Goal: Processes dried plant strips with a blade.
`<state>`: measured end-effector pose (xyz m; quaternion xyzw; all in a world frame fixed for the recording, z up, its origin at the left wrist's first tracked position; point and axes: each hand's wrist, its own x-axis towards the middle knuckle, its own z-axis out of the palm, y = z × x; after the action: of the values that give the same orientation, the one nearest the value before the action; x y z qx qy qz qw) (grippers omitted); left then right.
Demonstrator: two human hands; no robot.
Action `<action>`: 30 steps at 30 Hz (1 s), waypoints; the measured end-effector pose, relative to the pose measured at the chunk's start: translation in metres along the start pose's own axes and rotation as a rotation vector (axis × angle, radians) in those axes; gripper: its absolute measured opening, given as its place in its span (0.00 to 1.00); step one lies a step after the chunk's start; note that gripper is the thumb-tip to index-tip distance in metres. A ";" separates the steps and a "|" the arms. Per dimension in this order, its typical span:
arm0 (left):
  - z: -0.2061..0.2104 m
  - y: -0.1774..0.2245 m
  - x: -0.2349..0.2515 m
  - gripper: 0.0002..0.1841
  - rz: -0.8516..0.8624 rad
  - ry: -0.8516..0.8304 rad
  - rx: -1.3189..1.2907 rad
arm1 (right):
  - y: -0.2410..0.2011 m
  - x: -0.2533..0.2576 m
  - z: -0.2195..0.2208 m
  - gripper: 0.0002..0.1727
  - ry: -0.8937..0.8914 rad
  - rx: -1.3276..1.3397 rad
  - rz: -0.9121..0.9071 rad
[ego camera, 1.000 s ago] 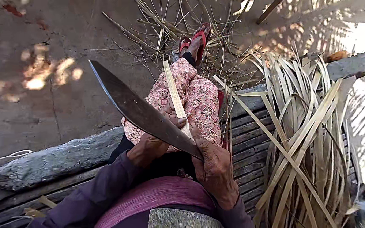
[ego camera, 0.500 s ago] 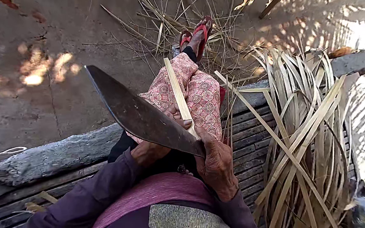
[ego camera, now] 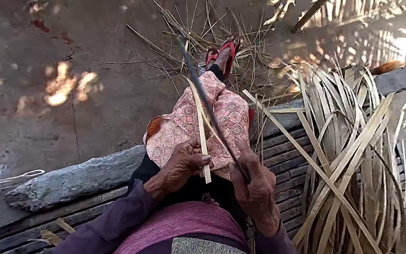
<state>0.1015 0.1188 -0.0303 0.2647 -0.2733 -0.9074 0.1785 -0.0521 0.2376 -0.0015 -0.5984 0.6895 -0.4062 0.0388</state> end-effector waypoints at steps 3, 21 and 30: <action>0.010 0.002 -0.002 0.13 0.055 0.087 -0.052 | 0.002 0.000 0.007 0.21 -0.027 -0.013 -0.057; 0.046 0.023 0.012 0.13 0.217 0.113 0.103 | -0.001 0.001 -0.012 0.16 0.088 0.010 -0.083; 0.047 0.018 0.007 0.13 0.229 0.090 0.098 | -0.002 -0.006 -0.011 0.14 0.093 0.039 -0.097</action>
<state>0.0716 0.1206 0.0111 0.2806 -0.3376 -0.8538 0.2798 -0.0549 0.2485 0.0049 -0.6106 0.6529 -0.4482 -0.0014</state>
